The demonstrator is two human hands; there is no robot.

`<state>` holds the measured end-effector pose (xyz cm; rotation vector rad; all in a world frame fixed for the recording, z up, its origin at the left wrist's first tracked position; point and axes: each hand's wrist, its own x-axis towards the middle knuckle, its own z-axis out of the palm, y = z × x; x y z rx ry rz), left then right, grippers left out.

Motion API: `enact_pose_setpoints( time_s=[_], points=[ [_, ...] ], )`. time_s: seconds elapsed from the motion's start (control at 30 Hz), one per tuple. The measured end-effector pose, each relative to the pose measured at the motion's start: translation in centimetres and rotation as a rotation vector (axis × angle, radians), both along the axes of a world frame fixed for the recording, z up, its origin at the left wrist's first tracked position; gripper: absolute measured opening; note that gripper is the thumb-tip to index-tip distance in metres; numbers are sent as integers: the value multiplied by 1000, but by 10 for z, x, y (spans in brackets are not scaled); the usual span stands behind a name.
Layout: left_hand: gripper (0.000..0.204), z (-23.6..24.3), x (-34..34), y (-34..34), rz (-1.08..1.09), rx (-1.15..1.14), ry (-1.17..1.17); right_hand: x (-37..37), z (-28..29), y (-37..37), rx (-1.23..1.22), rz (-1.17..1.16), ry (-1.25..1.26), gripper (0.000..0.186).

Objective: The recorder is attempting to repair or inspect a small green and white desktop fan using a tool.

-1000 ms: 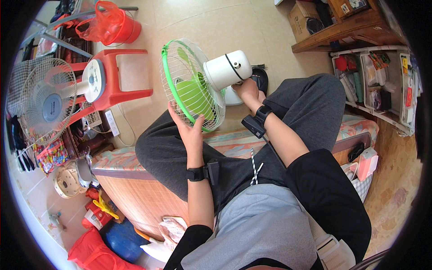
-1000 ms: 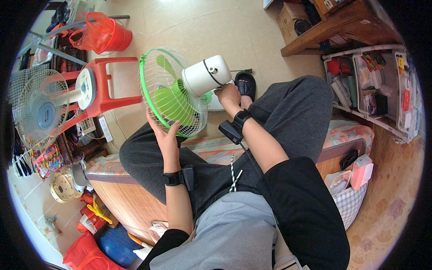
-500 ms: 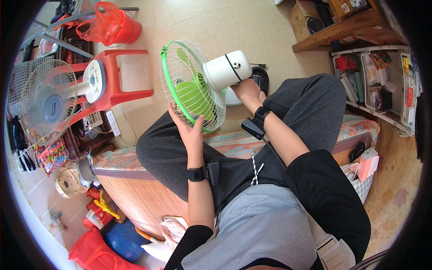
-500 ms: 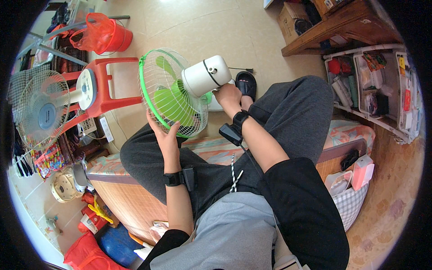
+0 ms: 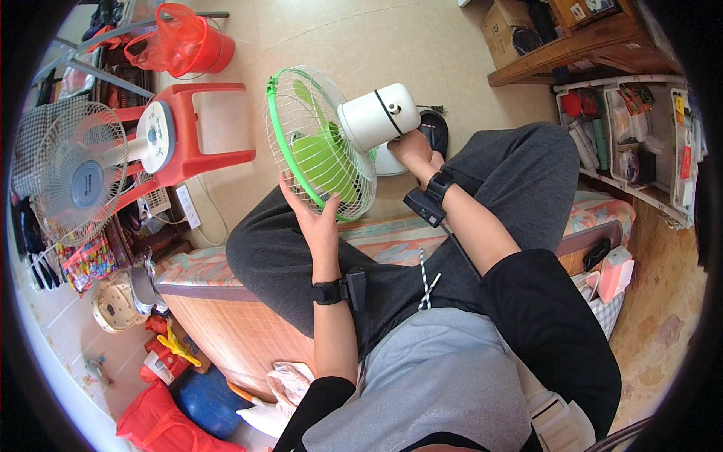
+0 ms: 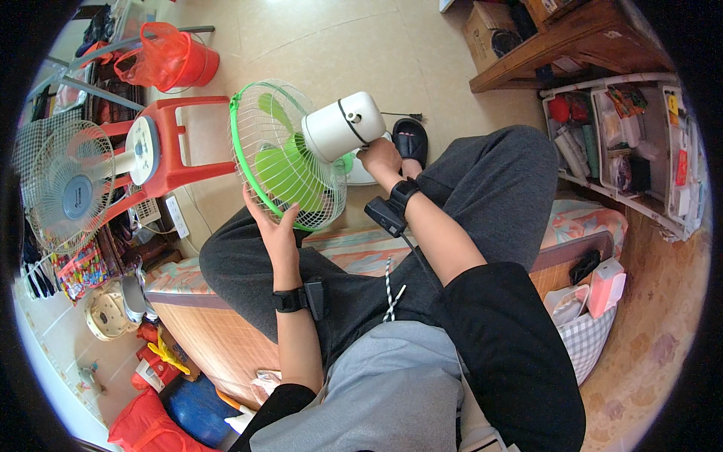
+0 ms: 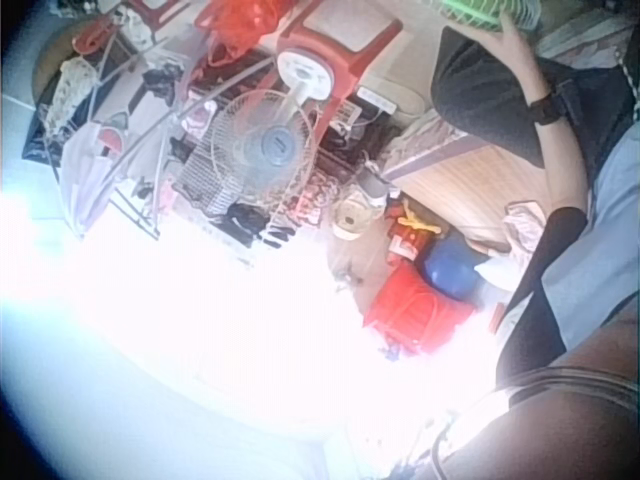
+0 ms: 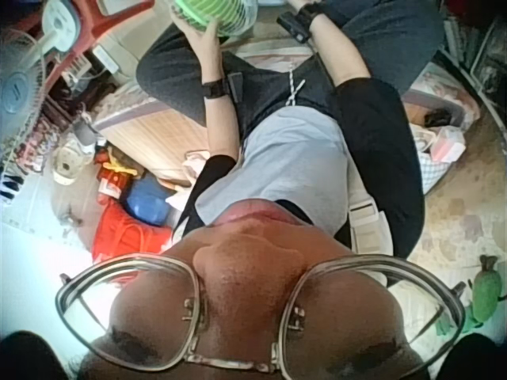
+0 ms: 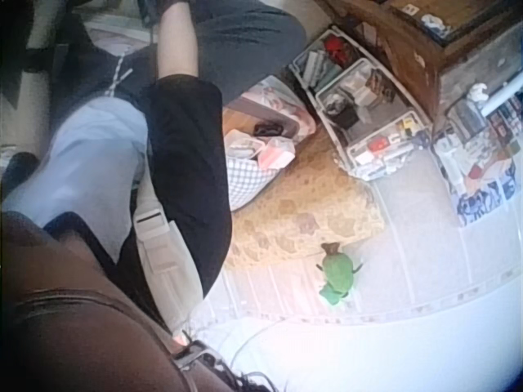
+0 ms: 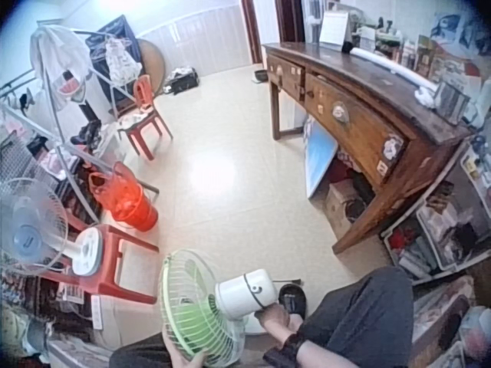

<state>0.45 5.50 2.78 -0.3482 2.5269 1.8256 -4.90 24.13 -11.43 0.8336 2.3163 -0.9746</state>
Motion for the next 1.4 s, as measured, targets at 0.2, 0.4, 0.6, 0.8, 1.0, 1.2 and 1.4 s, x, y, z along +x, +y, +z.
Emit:
enact_pose_setpoints(
  time_s=[0.2,0.4,0.6,0.8,1.0,1.2,1.4],
  points=[
    [89,2,1,-1,13,3,-5,2,-8,2,-90,-37,-23,48],
    [89,1,-4,0,18,17,4,17,-42,-1,-502,-417,-192,26],
    [90,-1,-8,-3,36,32,13,37,-37,22,-799,-847,-248,11],
    [91,-10,0,-6,80,-33,55,53,19,46,-1106,-924,-107,12],
    [93,-17,10,-13,72,-29,36,80,66,65,-1475,-857,-124,23],
    [101,-17,19,-23,14,-147,-44,101,95,53,-1718,-637,24,26],
    [106,-5,30,-27,-81,68,55,92,154,13,-1623,-357,178,29]
  ],
)
